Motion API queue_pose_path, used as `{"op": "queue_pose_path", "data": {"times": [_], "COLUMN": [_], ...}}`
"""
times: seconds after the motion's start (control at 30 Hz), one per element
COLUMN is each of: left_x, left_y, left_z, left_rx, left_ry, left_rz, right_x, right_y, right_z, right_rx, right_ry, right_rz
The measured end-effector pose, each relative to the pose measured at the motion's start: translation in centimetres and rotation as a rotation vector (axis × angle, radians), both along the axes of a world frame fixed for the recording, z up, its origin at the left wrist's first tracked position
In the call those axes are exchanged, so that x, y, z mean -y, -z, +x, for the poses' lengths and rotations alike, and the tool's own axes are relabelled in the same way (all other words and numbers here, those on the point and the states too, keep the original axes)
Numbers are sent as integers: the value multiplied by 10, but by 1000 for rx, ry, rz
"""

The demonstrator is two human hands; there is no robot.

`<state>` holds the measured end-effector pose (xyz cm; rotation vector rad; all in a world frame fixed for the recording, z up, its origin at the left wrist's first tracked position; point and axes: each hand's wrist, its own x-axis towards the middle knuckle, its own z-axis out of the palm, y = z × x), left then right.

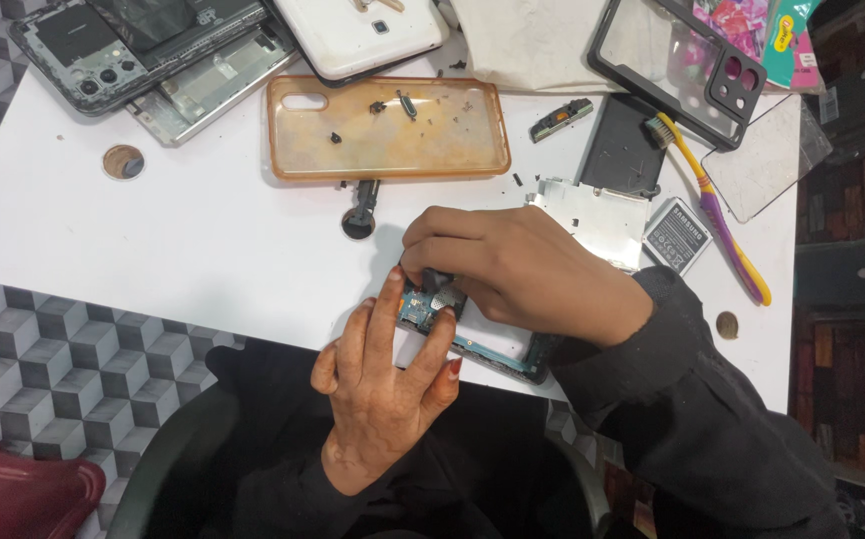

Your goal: The person uses a screwdriver to remove screws from a smartphone's internal frame, detaches a metal shield, and repositions components on the motherboard. The person then places the shield back and secures it with screws.

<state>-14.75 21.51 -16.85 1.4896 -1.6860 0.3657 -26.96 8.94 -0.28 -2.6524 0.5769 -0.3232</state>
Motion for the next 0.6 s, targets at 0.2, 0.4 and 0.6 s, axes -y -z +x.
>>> {"op": "queue_pose_path", "data": {"times": [0.2, 0.4, 0.6], "left_x": [0, -1, -3], "left_y": [0, 0, -1], "left_z": [-1, -1, 1], "left_rx": [-1, 24, 31], "left_ry": [-8, -23, -22], "left_rz": [-2, 3, 20], "right_x": [0, 0, 0], "right_y": [2, 4, 7], "right_z": [-1, -2, 0], "right_rx": [62, 55, 95], "right_ry": [15, 36, 47], "right_rz": [-55, -61, -58]}}
